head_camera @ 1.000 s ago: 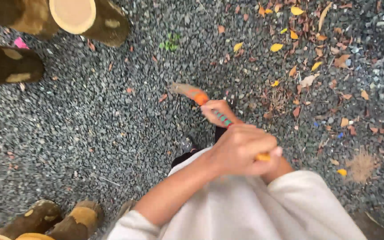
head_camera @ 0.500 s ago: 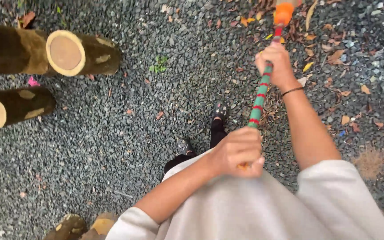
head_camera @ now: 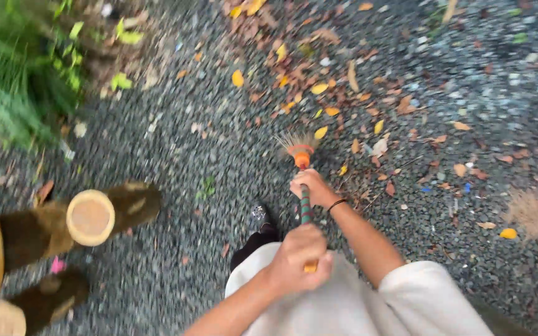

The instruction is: Sweeping leaves and debris off a gravel surface using a broom.

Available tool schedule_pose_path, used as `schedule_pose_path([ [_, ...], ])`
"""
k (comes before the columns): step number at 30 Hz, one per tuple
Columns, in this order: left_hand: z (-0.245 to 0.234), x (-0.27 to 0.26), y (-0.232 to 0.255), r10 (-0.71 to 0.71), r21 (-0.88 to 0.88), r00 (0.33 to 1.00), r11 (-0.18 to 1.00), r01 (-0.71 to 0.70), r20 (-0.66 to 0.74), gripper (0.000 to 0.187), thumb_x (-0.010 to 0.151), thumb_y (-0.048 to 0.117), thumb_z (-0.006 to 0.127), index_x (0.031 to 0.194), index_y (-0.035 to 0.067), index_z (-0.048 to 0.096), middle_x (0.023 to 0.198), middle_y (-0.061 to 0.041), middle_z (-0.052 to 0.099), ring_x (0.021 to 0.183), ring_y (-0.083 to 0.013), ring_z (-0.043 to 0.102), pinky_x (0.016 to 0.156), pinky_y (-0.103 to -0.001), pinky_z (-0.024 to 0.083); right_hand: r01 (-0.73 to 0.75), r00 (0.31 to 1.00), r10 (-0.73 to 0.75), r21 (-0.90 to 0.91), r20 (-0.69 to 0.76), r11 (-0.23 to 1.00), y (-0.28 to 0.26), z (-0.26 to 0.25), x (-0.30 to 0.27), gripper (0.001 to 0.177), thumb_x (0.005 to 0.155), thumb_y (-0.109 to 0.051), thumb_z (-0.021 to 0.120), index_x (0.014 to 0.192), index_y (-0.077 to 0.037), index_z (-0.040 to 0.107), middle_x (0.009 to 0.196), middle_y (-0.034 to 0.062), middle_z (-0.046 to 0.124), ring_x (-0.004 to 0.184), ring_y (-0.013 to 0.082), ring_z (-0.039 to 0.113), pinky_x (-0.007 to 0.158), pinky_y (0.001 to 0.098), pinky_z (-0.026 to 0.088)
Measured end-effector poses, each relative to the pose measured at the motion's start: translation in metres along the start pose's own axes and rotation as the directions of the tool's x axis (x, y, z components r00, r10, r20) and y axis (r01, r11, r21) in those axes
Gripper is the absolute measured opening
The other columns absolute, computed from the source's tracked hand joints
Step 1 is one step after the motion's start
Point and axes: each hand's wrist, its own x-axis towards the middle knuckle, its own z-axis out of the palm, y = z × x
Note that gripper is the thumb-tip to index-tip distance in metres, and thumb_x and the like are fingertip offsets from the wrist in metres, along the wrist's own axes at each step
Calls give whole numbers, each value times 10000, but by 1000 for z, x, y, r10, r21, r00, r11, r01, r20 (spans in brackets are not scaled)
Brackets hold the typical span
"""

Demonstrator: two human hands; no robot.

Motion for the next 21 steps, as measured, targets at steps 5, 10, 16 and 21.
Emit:
schedule_pose_path([
  [5, -8, 1, -4, 180, -52, 949, 984, -173, 258, 430, 1031, 91, 531, 662, 99, 312, 592, -32, 326, 505, -234, 311, 569, -383, 283, 31, 945, -123, -291, -303, 956, -22, -52, 22, 483, 966, -83, 669, 590, -210, 394, 580, -77, 450, 580, 96, 474, 642, 266, 383],
  [10, -48, 39, 24, 298, -254, 906, 941, -225, 299, 517, 1116, 181, 467, 642, 56, 303, 584, -65, 288, 502, -220, 257, 539, -341, 240, -127, 933, 22, -271, -360, 954, -90, -76, 19, 443, 982, -72, 638, 681, -185, 334, 672, -34, 397, 658, 145, 404, 782, 296, 409],
  [16, -75, 104, 12, 470, -558, 609, 828, -53, 639, 463, 1175, 263, 299, 832, -5, 455, 804, -109, 456, 691, -276, 415, 722, -368, 361, -341, 600, 97, -145, -794, 929, -98, -17, -29, 473, 1052, -180, 591, 660, -119, 333, 671, -5, 351, 636, 150, 359, 629, 302, 329],
  [21, -114, 180, 9, 645, -588, 552, 747, -310, 528, 267, 1108, 228, 486, 1126, -13, 598, 1171, -173, 636, 1045, -364, 642, 967, -549, 496, -491, 29, 376, 315, -926, 812, -59, 47, -103, 120, 917, -111, 707, 825, -103, 631, 766, -3, 621, 689, 109, 536, 614, 286, 428],
])
